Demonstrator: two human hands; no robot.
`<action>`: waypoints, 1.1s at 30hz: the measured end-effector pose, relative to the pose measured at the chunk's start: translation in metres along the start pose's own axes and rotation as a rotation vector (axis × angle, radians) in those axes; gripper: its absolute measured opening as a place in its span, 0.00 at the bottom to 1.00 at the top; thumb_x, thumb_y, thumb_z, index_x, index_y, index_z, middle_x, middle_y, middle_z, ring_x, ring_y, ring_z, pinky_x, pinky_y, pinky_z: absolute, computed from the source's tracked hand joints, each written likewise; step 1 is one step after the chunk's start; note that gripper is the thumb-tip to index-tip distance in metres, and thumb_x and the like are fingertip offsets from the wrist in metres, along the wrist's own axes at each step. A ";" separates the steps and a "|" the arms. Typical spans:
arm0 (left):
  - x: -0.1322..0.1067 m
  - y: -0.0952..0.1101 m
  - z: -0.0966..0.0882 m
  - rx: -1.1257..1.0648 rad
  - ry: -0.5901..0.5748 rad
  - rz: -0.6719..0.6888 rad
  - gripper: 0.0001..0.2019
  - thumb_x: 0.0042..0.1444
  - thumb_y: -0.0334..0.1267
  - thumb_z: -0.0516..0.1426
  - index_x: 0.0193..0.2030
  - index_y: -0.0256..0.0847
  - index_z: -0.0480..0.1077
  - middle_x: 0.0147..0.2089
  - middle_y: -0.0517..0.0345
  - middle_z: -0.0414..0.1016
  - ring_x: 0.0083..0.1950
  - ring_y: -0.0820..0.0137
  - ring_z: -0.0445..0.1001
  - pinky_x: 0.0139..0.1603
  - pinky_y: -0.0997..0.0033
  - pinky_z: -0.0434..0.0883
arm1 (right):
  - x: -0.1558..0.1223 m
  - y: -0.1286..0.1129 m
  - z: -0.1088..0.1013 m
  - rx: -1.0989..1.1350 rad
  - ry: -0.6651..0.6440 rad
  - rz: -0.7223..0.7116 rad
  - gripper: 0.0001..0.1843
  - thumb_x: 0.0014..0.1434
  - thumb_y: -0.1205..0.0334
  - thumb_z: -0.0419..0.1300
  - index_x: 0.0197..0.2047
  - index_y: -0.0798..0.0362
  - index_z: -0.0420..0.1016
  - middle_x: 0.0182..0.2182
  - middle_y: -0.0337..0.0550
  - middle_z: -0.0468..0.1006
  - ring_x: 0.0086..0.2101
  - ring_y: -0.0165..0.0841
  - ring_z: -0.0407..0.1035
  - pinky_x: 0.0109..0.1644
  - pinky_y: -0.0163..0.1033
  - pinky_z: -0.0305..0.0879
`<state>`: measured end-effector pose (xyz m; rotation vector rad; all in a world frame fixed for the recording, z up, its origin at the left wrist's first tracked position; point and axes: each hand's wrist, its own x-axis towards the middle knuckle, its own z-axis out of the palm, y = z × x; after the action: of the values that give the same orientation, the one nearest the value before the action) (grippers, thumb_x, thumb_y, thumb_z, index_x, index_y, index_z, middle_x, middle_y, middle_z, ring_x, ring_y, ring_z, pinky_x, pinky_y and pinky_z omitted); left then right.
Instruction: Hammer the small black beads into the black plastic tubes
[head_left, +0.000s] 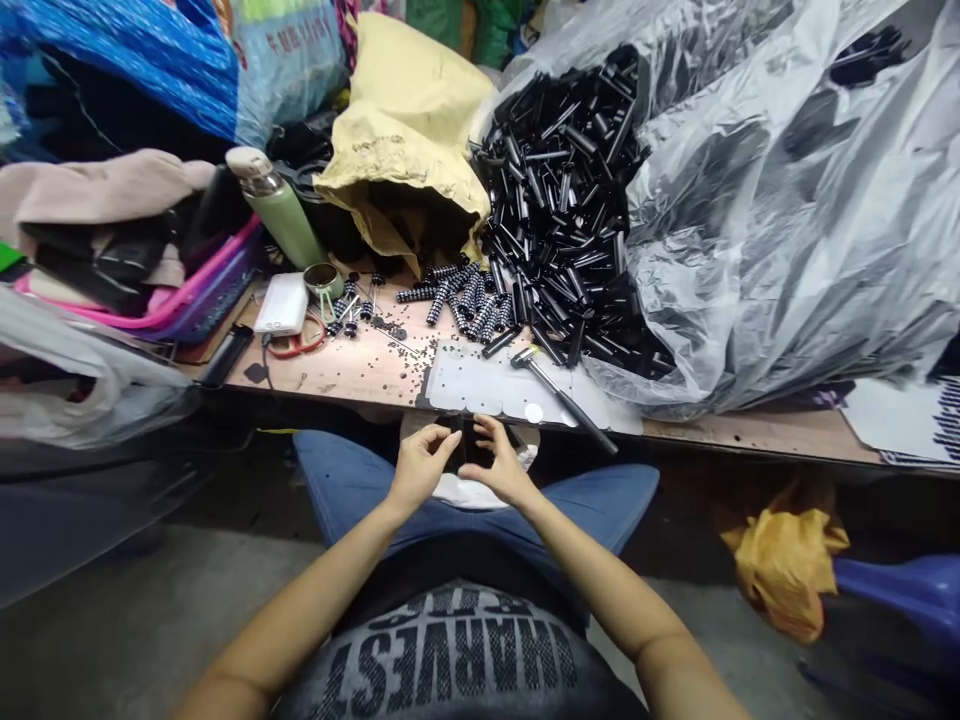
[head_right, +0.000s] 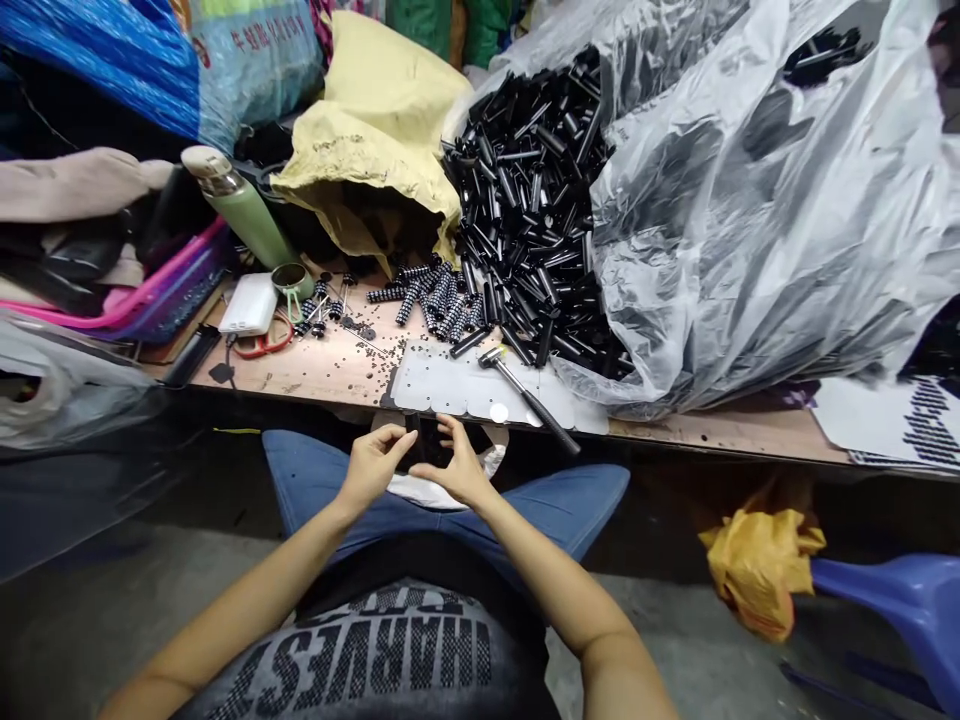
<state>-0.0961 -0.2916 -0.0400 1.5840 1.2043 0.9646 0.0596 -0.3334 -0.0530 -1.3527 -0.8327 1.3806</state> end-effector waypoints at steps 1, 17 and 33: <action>0.002 0.004 -0.003 0.048 0.020 0.084 0.12 0.59 0.43 0.56 0.30 0.38 0.72 0.30 0.56 0.73 0.33 0.71 0.72 0.36 0.72 0.71 | -0.002 -0.010 -0.002 0.026 -0.035 0.033 0.43 0.38 0.42 0.71 0.55 0.45 0.63 0.53 0.48 0.69 0.52 0.39 0.65 0.53 0.45 0.65; 0.115 0.017 -0.002 0.366 0.117 0.484 0.19 0.62 0.37 0.50 0.60 0.40 0.63 0.55 0.42 0.70 0.58 0.57 0.67 0.59 0.55 0.65 | 0.033 -0.051 -0.061 -0.592 0.221 -0.164 0.42 0.41 0.43 0.65 0.58 0.50 0.65 0.54 0.53 0.71 0.48 0.47 0.71 0.53 0.52 0.67; 0.186 0.035 -0.010 0.495 0.200 0.317 0.14 0.60 0.37 0.54 0.51 0.39 0.71 0.47 0.47 0.74 0.51 0.61 0.71 0.53 0.61 0.67 | 0.090 -0.038 -0.121 -1.529 0.466 -0.411 0.53 0.47 0.30 0.56 0.63 0.63 0.57 0.54 0.65 0.68 0.52 0.58 0.65 0.54 0.54 0.62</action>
<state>-0.0543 -0.1128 0.0083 2.1582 1.4347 1.0996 0.1955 -0.2570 -0.0604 -2.2386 -1.8008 -0.1566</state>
